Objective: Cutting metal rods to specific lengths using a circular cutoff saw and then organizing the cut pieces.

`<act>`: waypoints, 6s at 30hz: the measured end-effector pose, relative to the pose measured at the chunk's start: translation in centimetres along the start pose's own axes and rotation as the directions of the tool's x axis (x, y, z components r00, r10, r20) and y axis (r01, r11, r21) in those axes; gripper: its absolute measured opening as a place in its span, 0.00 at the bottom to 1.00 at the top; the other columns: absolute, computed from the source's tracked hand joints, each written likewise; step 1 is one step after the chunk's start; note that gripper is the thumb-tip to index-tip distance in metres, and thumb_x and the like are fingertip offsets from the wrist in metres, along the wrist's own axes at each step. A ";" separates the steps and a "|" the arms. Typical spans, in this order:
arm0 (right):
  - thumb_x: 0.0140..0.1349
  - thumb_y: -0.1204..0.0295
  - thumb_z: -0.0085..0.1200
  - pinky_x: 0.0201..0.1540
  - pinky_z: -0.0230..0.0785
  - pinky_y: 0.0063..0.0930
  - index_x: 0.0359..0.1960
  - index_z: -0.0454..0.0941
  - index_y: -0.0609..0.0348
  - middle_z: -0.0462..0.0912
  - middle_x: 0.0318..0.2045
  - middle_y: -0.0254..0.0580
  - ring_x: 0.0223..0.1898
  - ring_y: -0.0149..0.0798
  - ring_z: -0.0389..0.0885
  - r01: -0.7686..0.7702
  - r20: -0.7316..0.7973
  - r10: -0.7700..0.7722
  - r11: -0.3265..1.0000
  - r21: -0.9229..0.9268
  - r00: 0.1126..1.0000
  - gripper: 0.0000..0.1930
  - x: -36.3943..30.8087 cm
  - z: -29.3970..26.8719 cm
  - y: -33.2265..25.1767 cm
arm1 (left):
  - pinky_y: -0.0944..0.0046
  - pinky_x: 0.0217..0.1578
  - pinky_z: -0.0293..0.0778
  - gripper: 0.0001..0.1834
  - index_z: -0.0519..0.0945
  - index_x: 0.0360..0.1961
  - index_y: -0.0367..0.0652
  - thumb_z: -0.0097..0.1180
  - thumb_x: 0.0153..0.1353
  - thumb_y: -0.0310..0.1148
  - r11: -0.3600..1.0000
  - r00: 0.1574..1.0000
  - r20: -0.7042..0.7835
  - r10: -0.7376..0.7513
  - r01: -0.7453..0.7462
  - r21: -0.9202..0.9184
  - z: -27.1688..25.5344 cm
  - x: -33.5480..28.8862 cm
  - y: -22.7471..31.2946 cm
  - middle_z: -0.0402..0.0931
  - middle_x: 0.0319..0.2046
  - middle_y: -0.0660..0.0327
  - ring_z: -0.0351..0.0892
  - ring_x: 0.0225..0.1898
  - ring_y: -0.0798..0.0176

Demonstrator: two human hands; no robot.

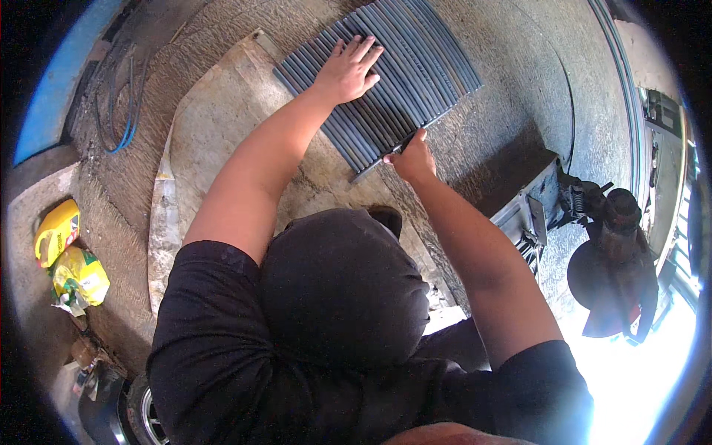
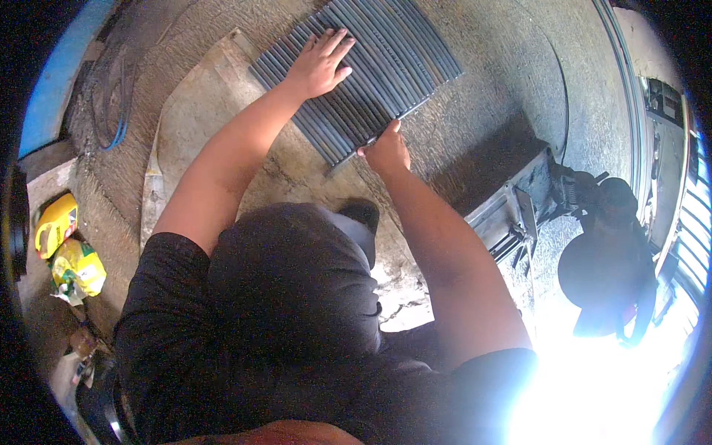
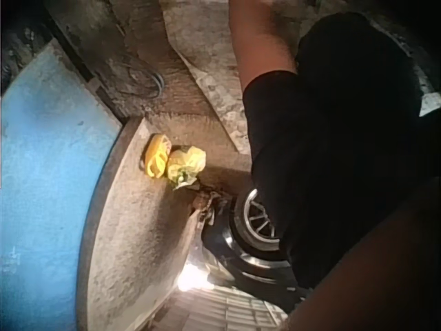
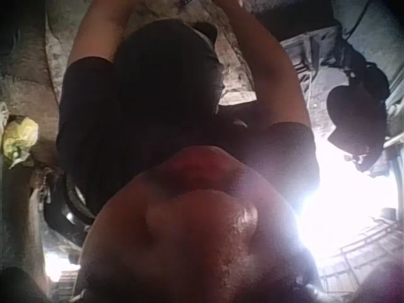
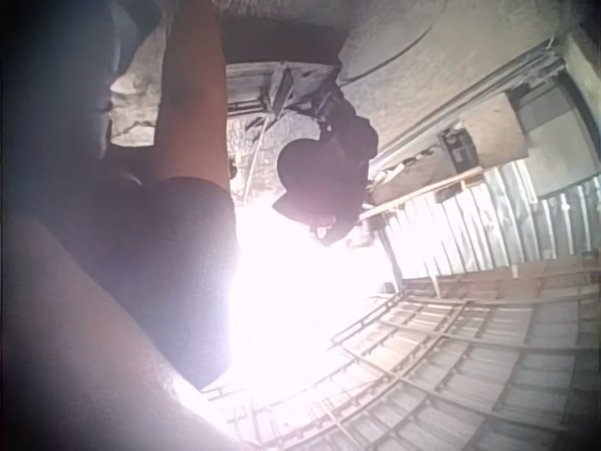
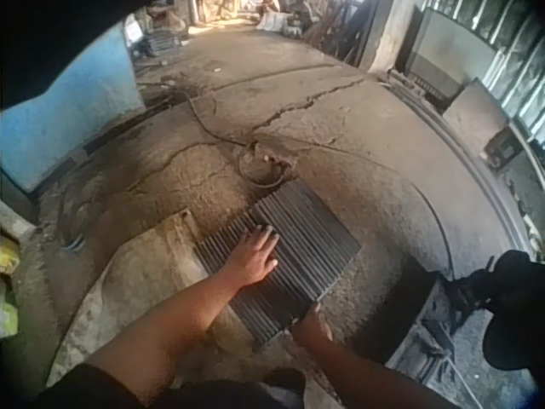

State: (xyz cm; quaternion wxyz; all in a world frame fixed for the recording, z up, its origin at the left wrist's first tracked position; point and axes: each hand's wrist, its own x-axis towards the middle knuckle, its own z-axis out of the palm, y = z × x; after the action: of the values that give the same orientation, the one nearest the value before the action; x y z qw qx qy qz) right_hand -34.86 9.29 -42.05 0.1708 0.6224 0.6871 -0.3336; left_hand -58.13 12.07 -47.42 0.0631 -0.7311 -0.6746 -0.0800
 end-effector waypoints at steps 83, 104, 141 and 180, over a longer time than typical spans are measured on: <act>0.47 0.62 0.71 0.56 0.69 0.44 0.63 0.51 0.64 0.75 0.53 0.58 0.57 0.54 0.74 -0.060 -0.023 0.060 0.998 0.002 0.998 0.47 -0.1 0.8 0.0 | 0.45 0.70 0.37 0.33 0.54 0.69 0.38 0.33 0.71 0.49 0.987 0.975 0.169 -0.142 0.153 -0.054 -1.5 -6.2 5.5 0.45 0.70 0.42 0.41 0.73 0.44; 0.47 0.62 0.71 0.56 0.69 0.45 0.62 0.51 0.63 0.73 0.55 0.60 0.57 0.56 0.73 -0.027 -0.046 0.028 1.000 0.010 0.999 0.46 0.2 1.3 0.5 | 0.48 0.71 0.33 0.36 0.50 0.71 0.40 0.31 0.70 0.53 0.929 0.897 0.248 -0.365 0.368 0.034 -2.8 -7.6 4.6 0.40 0.72 0.45 0.36 0.74 0.46; 0.54 0.68 0.64 0.16 0.67 0.34 0.23 0.77 0.68 0.77 0.16 0.45 0.13 0.39 0.73 -0.225 -0.018 0.323 0.695 0.683 0.946 0.14 3.7 5.3 1.3 | 0.43 0.66 0.50 0.17 0.77 0.49 0.45 0.50 0.63 0.41 0.901 0.912 -0.139 -0.386 0.341 -0.268 -1.6 -6.8 1.2 0.68 0.57 0.53 0.61 0.63 0.49; 0.57 0.67 0.50 0.47 0.70 0.46 0.42 0.74 0.65 0.81 0.36 0.58 0.42 0.58 0.80 0.223 -0.432 -0.014 0.871 0.438 0.902 0.15 -0.8 -2.4 -1.9 | 0.62 0.31 0.74 0.17 0.79 0.45 0.36 0.47 0.69 0.39 -0.093 0.832 0.488 -0.264 0.481 -0.872 -5.2 -5.9 11.5 0.79 0.31 0.56 0.79 0.29 0.61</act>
State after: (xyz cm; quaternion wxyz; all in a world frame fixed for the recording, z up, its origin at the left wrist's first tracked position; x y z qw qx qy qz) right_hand -36.12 10.27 -39.32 -0.1590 0.6569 0.6416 -0.3627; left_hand -47.28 4.30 -43.32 -0.5343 -0.3508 -0.6050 -0.4748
